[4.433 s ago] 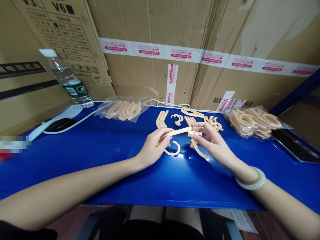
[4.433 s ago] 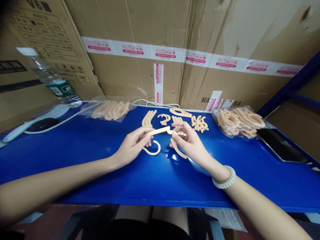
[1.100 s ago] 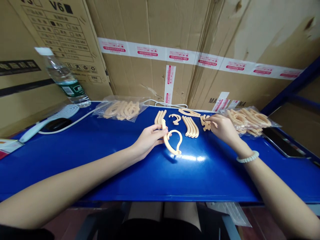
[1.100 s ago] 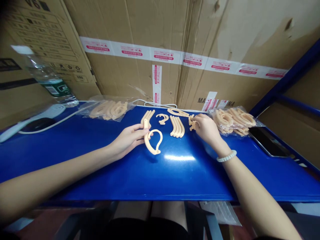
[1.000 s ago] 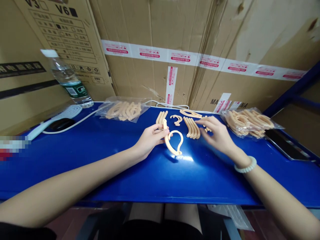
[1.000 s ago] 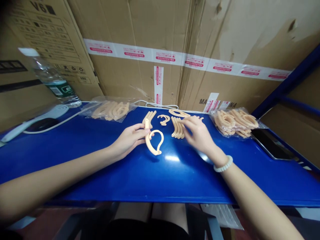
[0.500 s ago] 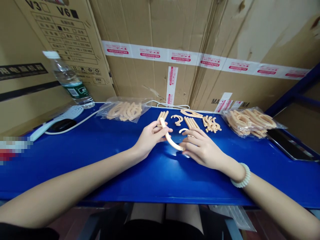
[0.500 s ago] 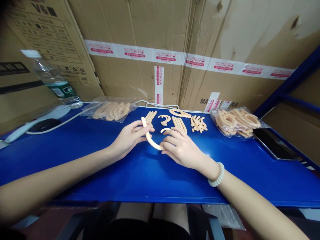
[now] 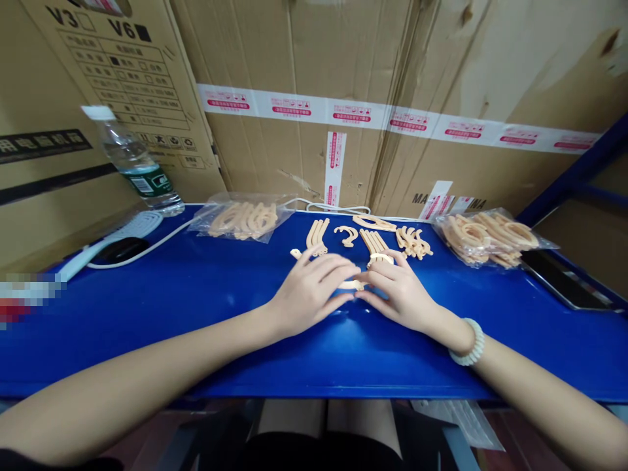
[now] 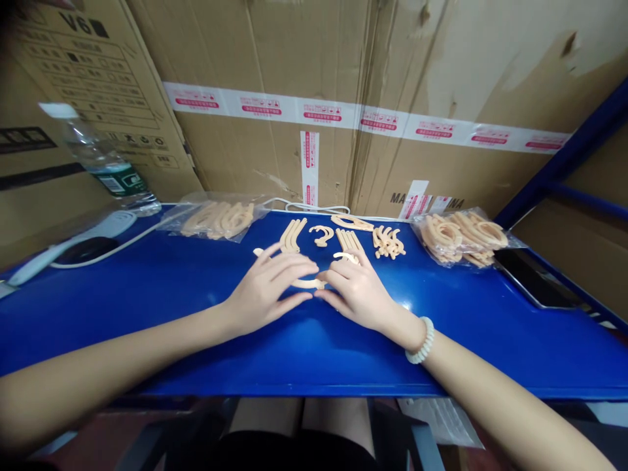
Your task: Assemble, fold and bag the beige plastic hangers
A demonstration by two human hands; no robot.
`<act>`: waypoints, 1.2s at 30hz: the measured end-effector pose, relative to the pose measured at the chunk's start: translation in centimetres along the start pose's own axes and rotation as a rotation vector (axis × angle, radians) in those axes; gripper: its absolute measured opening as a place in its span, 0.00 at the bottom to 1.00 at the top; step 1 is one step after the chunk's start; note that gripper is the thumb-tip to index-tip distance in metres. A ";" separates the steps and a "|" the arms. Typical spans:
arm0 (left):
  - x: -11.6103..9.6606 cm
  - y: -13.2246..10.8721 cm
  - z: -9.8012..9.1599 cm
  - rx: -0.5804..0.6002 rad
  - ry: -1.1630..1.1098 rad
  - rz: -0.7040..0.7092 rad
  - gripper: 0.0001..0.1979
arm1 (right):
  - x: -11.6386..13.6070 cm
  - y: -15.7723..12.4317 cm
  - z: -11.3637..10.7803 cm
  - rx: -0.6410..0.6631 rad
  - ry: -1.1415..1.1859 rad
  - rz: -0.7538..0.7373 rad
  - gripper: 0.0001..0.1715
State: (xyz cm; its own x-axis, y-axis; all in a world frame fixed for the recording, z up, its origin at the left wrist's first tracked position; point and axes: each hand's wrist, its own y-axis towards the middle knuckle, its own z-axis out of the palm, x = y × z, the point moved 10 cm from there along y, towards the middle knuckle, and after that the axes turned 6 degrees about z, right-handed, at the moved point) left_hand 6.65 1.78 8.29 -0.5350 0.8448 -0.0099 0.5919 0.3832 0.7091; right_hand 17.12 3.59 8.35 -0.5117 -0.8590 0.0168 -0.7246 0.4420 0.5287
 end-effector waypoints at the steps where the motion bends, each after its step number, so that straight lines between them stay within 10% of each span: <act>1: -0.3 0.0 0.5 0.035 -0.006 0.014 0.12 | 0.1 0.0 0.0 -0.004 0.000 0.000 0.14; 20: 0.2 -0.7 4.0 0.348 -0.070 -0.038 0.10 | 1.8 -0.2 1.1 0.051 -0.096 -0.071 0.21; 36: 0.3 -0.8 4.8 0.426 -0.119 0.025 0.10 | -0.1 -0.2 2.0 0.102 0.280 0.051 0.24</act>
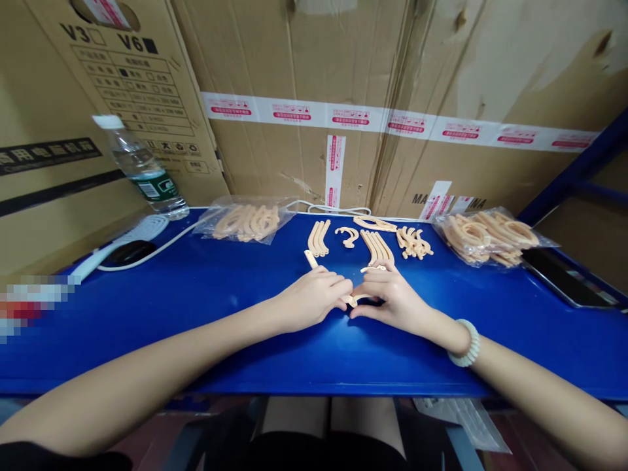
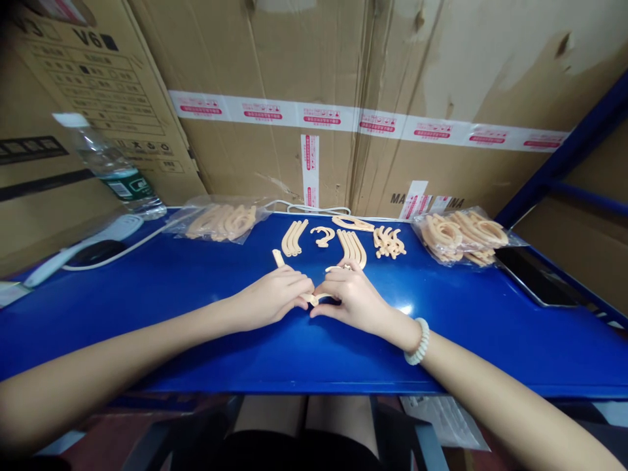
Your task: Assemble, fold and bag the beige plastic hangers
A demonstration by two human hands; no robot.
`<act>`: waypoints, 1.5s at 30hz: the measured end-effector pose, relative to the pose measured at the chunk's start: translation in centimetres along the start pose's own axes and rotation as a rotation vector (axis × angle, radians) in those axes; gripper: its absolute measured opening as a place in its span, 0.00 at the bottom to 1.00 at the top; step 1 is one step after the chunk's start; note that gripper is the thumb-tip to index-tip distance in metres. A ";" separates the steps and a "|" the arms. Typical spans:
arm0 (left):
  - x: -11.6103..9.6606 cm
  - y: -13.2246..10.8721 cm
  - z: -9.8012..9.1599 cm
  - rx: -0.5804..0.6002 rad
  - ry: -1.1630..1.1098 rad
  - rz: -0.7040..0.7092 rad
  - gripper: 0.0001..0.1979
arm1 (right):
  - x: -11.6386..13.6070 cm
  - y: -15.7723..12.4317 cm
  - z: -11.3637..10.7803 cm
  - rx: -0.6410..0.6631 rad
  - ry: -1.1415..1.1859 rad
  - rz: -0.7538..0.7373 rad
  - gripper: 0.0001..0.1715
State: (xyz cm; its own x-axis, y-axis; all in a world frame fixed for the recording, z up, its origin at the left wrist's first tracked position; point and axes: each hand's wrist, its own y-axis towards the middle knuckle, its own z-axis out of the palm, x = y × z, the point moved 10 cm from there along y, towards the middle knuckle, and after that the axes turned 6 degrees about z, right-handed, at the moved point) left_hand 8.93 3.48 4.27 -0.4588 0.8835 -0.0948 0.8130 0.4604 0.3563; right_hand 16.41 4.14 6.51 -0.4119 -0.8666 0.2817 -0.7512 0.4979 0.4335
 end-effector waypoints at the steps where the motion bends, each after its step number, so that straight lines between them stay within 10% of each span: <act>1: 0.0 0.0 0.0 0.002 -0.012 0.001 0.09 | -0.1 0.0 0.1 0.004 0.029 0.007 0.24; 13: -0.1 -0.2 -1.6 -0.135 -0.062 0.031 0.11 | 0.2 0.6 -0.8 -0.016 0.197 0.063 0.19; 19: -0.4 -0.4 -3.7 -0.232 -0.022 0.096 0.14 | -3.0 0.3 -2.0 -0.114 0.385 0.327 0.21; 31: 11.0 -2.6 -4.4 -0.212 0.072 -0.129 0.10 | -5.0 -0.1 -3.5 -0.256 0.380 0.375 0.17; 45: 12.3 -3.1 -2.6 -0.225 -0.036 -0.229 0.15 | -3.3 0.9 -4.0 -0.191 -0.103 0.111 0.09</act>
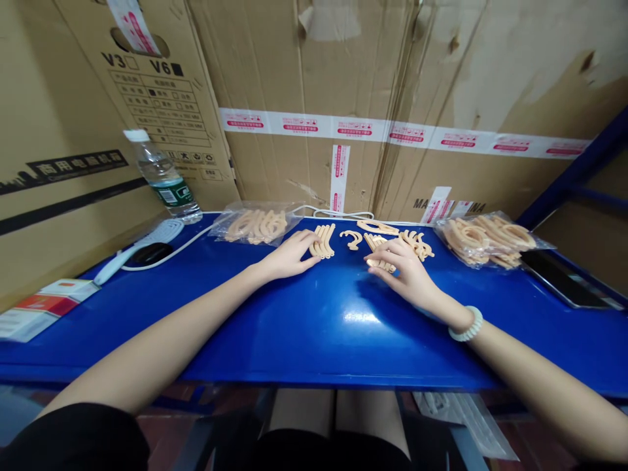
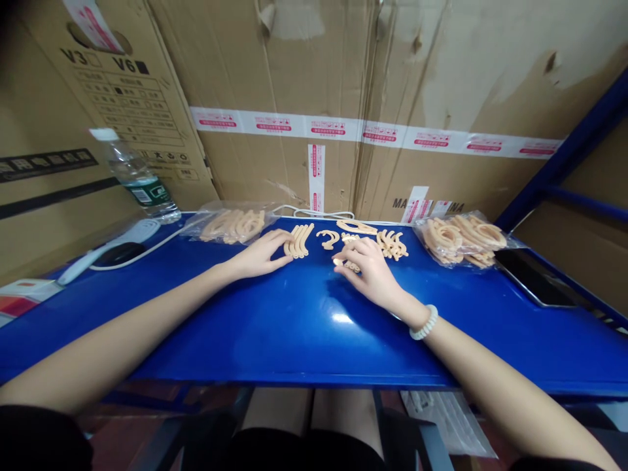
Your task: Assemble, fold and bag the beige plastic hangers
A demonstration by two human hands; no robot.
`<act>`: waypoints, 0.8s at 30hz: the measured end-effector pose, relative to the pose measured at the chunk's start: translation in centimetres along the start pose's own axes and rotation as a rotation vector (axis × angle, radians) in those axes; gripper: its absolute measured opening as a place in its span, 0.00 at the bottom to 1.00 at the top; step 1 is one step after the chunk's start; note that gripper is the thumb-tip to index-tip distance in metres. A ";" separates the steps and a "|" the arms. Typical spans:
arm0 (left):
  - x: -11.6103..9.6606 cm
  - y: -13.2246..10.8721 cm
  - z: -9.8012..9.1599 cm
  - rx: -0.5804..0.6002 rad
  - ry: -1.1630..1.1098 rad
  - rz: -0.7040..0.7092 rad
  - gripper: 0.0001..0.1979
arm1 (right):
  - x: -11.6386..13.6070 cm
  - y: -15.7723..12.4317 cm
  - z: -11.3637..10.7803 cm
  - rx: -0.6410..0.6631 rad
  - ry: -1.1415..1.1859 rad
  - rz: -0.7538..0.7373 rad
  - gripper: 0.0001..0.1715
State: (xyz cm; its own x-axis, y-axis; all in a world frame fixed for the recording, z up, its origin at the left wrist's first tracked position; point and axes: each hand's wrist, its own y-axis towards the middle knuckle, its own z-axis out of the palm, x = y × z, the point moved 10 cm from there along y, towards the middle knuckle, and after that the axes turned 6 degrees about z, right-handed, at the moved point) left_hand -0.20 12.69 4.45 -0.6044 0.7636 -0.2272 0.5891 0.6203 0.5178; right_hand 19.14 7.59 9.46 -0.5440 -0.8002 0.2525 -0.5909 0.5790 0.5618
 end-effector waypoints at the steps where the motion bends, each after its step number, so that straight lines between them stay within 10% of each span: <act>1: 0.0 0.0 0.2 0.003 0.006 -0.001 0.16 | 0.1 0.3 0.2 0.009 -0.042 -0.019 0.09; 14: -1.3 0.5 1.8 0.068 0.037 0.068 0.18 | -4.2 6.8 6.8 0.197 -0.178 -0.037 0.09; 24: -2.8 0.1 3.6 0.243 0.061 0.003 0.33 | -4.8 1.8 1.6 0.164 -0.198 0.115 0.32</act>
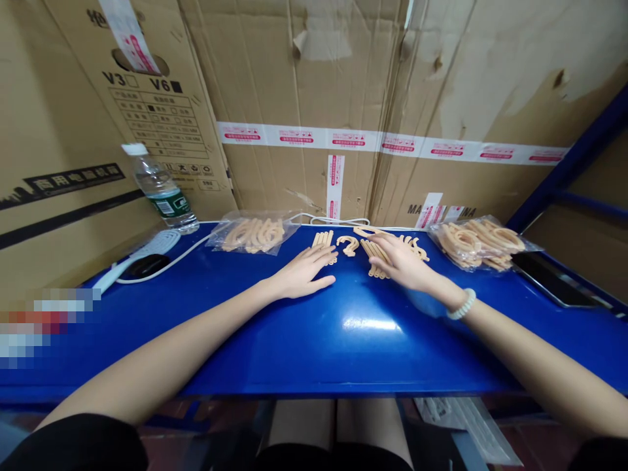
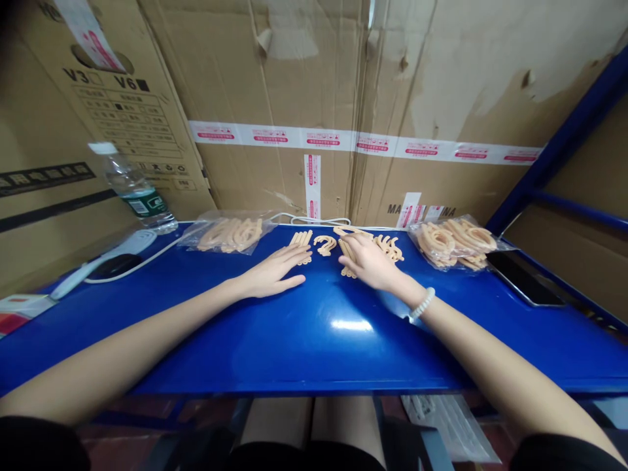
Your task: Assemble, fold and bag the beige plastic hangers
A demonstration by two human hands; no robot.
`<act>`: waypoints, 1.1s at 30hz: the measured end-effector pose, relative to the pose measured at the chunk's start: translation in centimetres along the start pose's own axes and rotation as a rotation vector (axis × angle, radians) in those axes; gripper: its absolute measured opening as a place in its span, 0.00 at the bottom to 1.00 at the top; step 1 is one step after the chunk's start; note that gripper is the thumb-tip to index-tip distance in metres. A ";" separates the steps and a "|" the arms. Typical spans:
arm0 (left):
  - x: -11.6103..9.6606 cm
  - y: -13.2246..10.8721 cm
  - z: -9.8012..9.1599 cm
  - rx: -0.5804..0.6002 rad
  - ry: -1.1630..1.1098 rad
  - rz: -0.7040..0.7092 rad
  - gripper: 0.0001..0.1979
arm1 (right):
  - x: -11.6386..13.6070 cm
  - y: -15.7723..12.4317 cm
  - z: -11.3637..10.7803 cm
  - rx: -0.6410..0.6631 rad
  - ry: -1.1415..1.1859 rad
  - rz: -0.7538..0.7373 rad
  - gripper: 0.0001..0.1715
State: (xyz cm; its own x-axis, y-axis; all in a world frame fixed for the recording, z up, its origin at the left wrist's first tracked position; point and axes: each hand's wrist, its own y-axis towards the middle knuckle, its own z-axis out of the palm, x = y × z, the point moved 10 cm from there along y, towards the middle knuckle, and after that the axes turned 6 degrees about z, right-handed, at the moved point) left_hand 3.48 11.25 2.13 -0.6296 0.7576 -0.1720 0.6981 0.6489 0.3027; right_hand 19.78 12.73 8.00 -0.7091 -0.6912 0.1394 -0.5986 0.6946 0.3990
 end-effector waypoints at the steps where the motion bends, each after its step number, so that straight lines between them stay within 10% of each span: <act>1: -0.1 0.0 0.4 0.034 -0.007 -0.011 0.35 | 0.4 -1.0 0.4 0.032 -0.049 0.013 0.38; 13: -0.8 -0.5 1.8 0.179 0.021 -0.045 0.42 | -0.7 -2.9 5.7 0.329 -0.104 0.024 0.54; 22: -0.9 -0.4 1.9 0.149 0.042 -0.022 0.41 | -8.4 4.7 -0.3 0.188 -0.298 0.319 0.27; 33: -1.0 -0.2 1.6 0.154 0.002 -0.041 0.41 | -13.4 7.3 2.5 0.243 -0.184 0.427 0.18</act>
State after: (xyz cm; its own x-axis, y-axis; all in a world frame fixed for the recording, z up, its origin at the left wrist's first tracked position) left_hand 4.55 10.50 0.71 -0.6590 0.7305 -0.1790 0.7161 0.6822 0.1477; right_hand 23.96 27.51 6.75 -0.9496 -0.3046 0.0736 -0.2952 0.9483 0.1165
